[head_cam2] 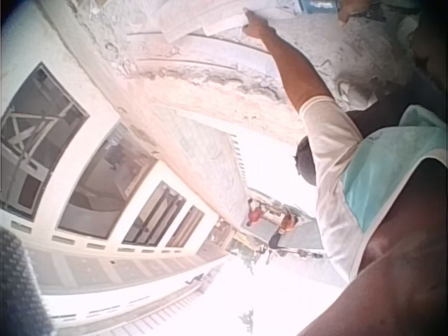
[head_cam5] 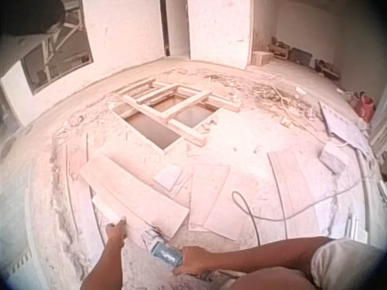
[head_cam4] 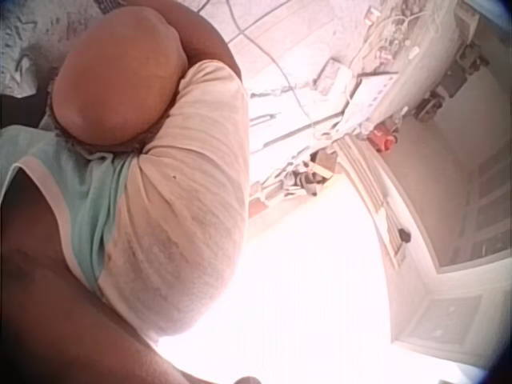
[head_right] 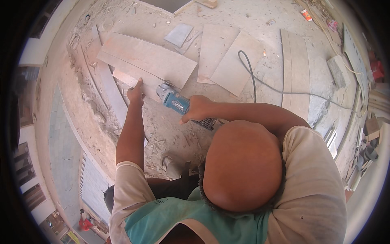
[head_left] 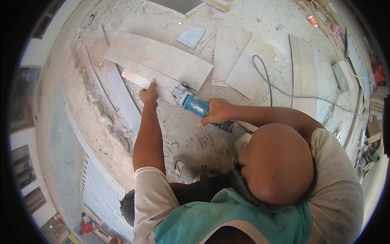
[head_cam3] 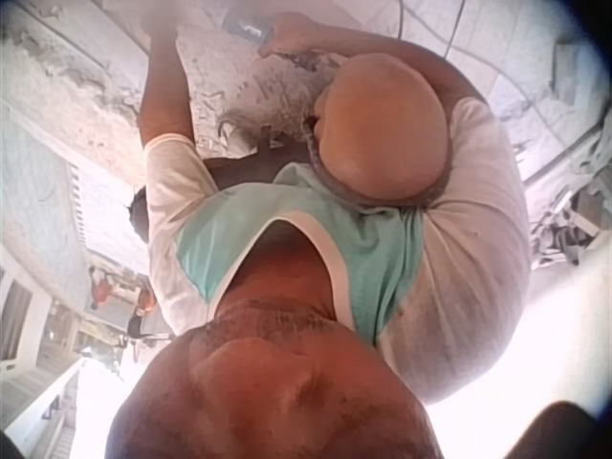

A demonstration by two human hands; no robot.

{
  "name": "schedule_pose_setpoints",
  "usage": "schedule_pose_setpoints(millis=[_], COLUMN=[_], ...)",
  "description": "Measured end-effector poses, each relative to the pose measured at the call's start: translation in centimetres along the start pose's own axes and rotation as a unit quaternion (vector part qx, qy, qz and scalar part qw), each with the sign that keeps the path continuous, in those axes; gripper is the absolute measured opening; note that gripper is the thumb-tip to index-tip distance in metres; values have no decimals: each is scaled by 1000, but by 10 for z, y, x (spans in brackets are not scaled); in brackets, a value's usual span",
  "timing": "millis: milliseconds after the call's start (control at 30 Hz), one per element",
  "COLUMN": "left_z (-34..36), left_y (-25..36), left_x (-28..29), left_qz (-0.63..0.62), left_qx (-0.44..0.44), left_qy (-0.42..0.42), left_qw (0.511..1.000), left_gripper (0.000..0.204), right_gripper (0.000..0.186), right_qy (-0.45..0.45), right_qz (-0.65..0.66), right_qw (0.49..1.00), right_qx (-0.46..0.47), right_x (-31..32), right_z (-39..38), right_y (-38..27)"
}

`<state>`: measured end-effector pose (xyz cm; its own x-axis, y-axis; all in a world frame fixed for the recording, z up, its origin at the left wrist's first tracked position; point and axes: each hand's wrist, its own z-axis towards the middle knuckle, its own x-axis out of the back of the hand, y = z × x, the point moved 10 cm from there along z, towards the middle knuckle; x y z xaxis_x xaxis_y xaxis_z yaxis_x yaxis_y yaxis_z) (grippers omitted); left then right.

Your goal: The person picks up and measures a tile, then uses an angle grinder to cut along a marked line while holding the tile on the floor.

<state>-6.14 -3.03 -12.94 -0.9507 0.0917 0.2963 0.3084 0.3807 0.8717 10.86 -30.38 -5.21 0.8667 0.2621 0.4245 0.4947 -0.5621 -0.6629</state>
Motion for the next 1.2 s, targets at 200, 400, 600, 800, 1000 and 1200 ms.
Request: schedule_pose_setpoints(millis=[200, 400, 600, 800, 1000, 1200], left_z=[2, 4, -1, 1, 1, -1], left_y=[-1, -3, 1, 1, 0, -2], left_x=[1, 1, 0, 0, -1, -4], left_qz=[5, 10, 3, 1, -9, 1], left_qx=[-3, 1, -6, -7, 5, 20], left_qy=[6, -2, 1, -1, -11, -26], left_qw=[1000, 1000, 1000, 1000, 1000, 999], left_gripper=[78, 82, 81, 77, 77, 84], right_gripper=[61, 62, 65, 67, 67, 66], right_qy=[-7, -14, -16, -7, -6, -13], right_qz=[-9, -4, -6, -8, -13, -15], right_qw=[1000, 1000, 1000, 1000, 1000, 1000], right_qx=[-12, -13, -10, -16, -15, -18], right_x=[-1, -2, -2, -1, -2, -3], right_z=[2, 2, 1, -6, -9, -6], right_y=[1, 1, 1, 5, 6, 8])
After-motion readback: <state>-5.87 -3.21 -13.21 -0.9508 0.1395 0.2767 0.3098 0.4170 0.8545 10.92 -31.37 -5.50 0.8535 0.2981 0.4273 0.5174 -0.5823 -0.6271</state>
